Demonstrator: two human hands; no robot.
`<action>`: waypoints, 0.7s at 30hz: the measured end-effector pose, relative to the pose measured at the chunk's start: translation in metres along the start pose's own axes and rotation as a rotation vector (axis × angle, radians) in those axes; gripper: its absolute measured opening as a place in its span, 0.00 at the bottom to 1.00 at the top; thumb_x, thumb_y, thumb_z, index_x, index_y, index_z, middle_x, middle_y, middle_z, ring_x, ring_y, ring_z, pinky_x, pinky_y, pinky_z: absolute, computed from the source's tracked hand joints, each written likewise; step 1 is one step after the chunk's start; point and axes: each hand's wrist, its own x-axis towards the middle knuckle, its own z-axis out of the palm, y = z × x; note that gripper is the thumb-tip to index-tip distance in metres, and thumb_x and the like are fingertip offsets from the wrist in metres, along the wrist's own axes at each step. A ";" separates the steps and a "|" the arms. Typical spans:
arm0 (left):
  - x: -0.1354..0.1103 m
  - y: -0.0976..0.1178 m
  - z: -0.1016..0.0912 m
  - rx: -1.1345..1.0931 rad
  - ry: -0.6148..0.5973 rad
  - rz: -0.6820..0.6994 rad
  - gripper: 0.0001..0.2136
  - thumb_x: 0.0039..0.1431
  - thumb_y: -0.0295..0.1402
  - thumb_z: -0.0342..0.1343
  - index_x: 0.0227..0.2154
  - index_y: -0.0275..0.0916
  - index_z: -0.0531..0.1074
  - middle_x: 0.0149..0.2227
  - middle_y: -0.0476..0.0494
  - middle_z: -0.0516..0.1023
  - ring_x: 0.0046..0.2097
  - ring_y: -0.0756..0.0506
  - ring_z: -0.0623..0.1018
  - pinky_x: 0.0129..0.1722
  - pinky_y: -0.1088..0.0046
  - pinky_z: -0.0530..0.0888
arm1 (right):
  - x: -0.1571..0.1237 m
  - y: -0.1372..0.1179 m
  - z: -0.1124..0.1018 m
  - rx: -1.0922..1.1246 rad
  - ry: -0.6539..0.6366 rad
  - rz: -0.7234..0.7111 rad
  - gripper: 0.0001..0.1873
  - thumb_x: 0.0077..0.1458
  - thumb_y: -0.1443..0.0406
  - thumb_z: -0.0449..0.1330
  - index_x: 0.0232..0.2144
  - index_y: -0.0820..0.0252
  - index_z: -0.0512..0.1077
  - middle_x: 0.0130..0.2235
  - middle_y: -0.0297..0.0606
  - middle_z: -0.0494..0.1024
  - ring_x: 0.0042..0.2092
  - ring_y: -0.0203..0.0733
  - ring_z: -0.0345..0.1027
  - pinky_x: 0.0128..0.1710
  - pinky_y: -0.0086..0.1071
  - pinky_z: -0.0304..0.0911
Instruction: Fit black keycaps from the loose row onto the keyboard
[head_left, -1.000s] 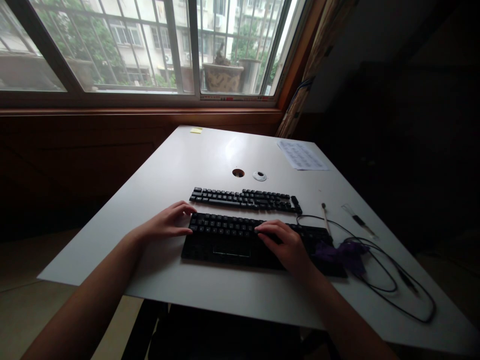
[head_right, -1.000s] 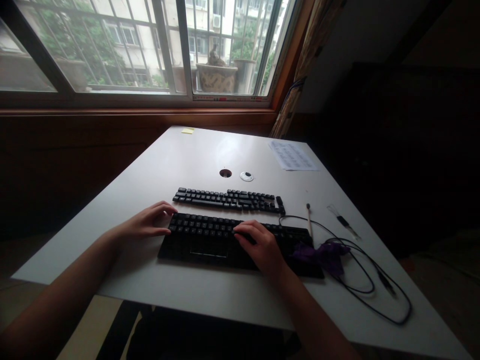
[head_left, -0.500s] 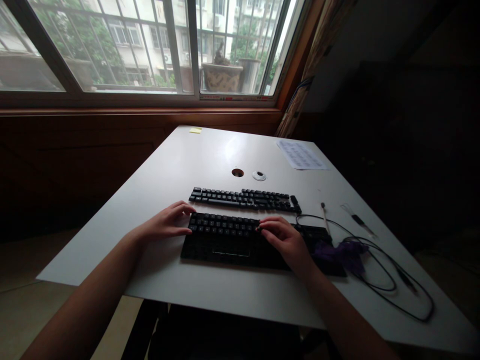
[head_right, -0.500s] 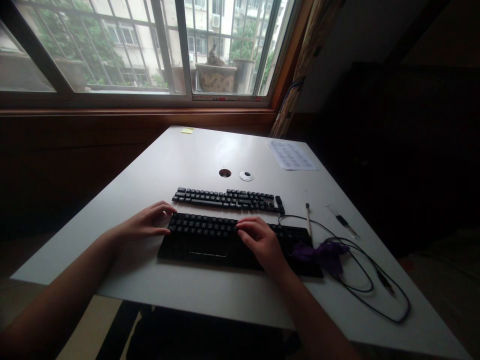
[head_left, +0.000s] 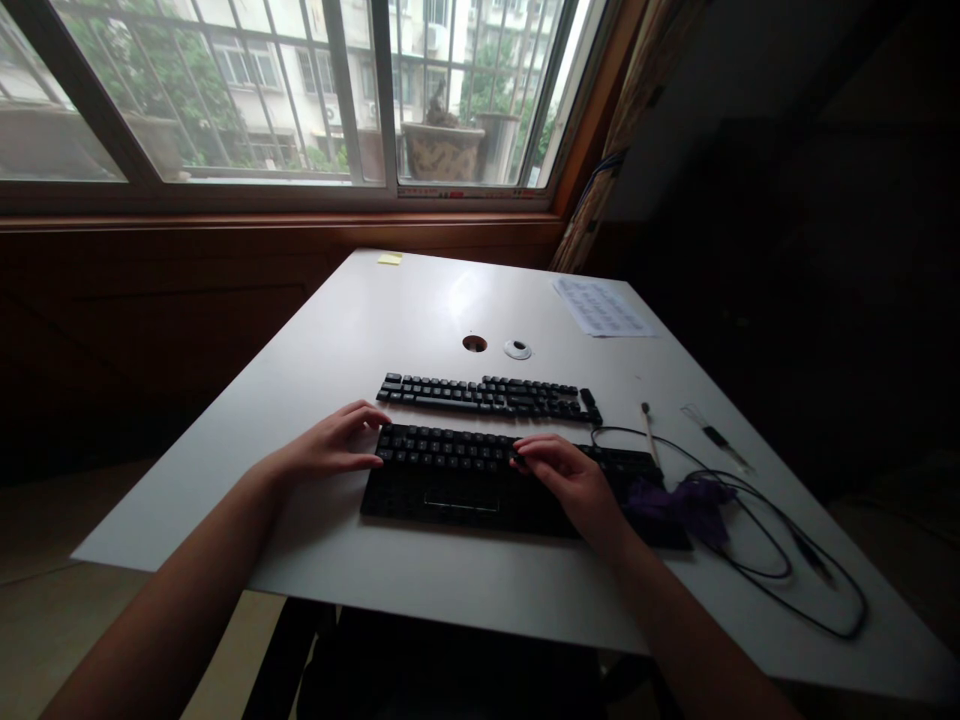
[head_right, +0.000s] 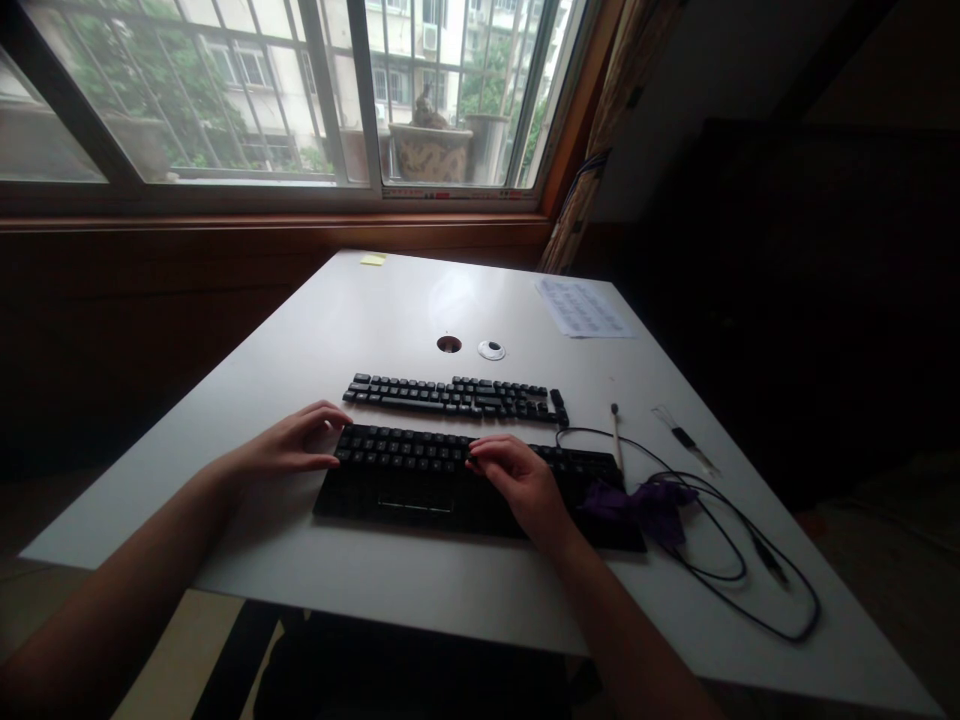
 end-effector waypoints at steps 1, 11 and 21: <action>0.000 -0.001 0.000 0.000 -0.001 0.000 0.22 0.63 0.45 0.65 0.56 0.45 0.69 0.54 0.41 0.71 0.51 0.41 0.75 0.50 0.64 0.75 | 0.000 0.000 0.001 0.028 0.005 0.013 0.08 0.60 0.56 0.67 0.38 0.51 0.81 0.47 0.39 0.80 0.47 0.45 0.77 0.48 0.42 0.79; 0.000 -0.001 0.000 0.003 0.000 0.002 0.22 0.63 0.46 0.64 0.56 0.45 0.69 0.54 0.41 0.71 0.51 0.41 0.75 0.50 0.64 0.76 | 0.000 0.001 0.002 -0.009 0.026 0.012 0.07 0.60 0.57 0.67 0.38 0.51 0.81 0.46 0.39 0.79 0.47 0.45 0.76 0.48 0.40 0.78; 0.001 0.004 -0.001 -0.003 0.000 -0.001 0.22 0.63 0.46 0.64 0.55 0.44 0.69 0.53 0.40 0.71 0.52 0.40 0.75 0.51 0.63 0.75 | 0.000 0.004 0.002 0.006 0.042 0.005 0.08 0.58 0.57 0.69 0.38 0.52 0.78 0.44 0.37 0.78 0.45 0.42 0.76 0.49 0.38 0.76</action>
